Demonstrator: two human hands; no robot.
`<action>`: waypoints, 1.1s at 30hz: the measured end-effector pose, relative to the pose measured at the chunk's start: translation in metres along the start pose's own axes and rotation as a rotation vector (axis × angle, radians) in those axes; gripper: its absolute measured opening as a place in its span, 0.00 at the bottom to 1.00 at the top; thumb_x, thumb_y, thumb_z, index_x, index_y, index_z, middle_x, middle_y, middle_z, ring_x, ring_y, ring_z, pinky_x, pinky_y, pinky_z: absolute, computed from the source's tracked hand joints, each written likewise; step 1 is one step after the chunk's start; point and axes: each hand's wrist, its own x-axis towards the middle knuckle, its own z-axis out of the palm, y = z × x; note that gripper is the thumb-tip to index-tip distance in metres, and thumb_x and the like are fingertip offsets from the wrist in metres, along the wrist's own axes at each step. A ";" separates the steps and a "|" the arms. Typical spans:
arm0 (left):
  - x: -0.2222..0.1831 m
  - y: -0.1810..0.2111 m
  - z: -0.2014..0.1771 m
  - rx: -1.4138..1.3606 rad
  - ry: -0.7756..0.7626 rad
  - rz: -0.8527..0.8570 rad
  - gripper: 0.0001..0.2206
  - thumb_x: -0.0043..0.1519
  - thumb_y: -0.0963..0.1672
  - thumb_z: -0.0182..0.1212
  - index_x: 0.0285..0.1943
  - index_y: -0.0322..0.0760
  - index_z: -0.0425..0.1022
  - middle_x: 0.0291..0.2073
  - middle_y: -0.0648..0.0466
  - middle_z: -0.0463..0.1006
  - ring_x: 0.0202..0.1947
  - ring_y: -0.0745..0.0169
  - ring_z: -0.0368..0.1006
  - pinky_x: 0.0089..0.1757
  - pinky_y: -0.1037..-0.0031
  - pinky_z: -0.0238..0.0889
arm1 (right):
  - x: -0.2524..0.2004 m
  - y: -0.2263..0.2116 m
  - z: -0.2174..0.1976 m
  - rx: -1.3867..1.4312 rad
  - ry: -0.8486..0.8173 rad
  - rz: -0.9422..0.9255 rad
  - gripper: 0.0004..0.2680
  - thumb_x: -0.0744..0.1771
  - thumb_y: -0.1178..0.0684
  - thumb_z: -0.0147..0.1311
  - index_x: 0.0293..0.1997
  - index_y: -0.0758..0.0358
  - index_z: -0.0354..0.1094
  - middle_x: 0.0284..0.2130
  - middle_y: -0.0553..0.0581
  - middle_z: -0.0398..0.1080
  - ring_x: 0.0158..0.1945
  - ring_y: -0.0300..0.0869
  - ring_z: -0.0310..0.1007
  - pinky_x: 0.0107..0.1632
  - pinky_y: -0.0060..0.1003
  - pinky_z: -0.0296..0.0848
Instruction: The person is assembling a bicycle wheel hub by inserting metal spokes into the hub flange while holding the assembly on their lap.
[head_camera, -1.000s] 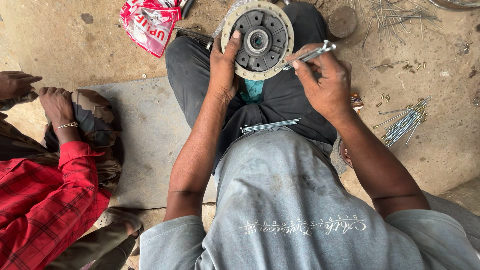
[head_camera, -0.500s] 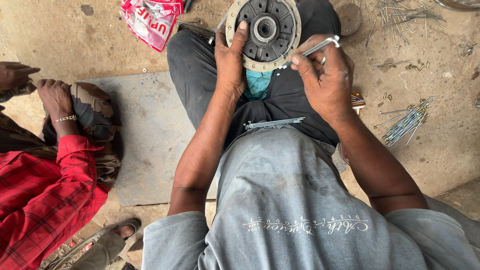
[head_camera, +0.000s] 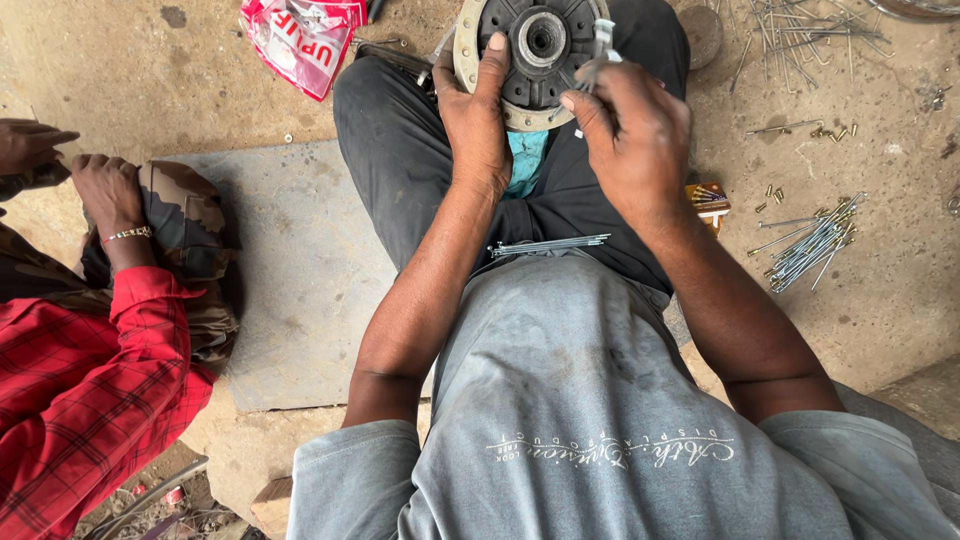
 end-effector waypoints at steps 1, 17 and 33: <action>-0.001 0.000 -0.001 -0.016 0.012 -0.019 0.37 0.63 0.49 0.68 0.73 0.21 0.51 0.59 0.33 0.70 0.60 0.50 0.71 0.59 0.64 0.68 | 0.001 -0.001 -0.002 -0.083 -0.052 -0.016 0.06 0.71 0.61 0.65 0.43 0.66 0.69 0.35 0.58 0.75 0.38 0.42 0.78 0.38 0.38 0.76; -0.001 -0.002 0.006 -0.091 0.079 -0.092 0.40 0.60 0.48 0.68 0.71 0.21 0.45 0.55 0.33 0.69 0.56 0.51 0.72 0.55 0.65 0.70 | 0.011 -0.012 0.017 0.387 0.050 -0.016 0.05 0.73 0.63 0.59 0.48 0.70 0.65 0.38 0.59 0.77 0.44 0.41 0.83 0.44 0.31 0.84; -0.011 0.004 0.011 -0.012 0.018 -0.071 0.41 0.62 0.50 0.69 0.72 0.20 0.47 0.59 0.35 0.68 0.60 0.53 0.68 0.60 0.66 0.64 | 0.022 0.054 0.016 0.805 -0.039 0.312 0.20 0.75 0.42 0.45 0.70 0.69 0.56 0.63 0.61 0.63 0.67 0.43 0.61 0.68 0.37 0.63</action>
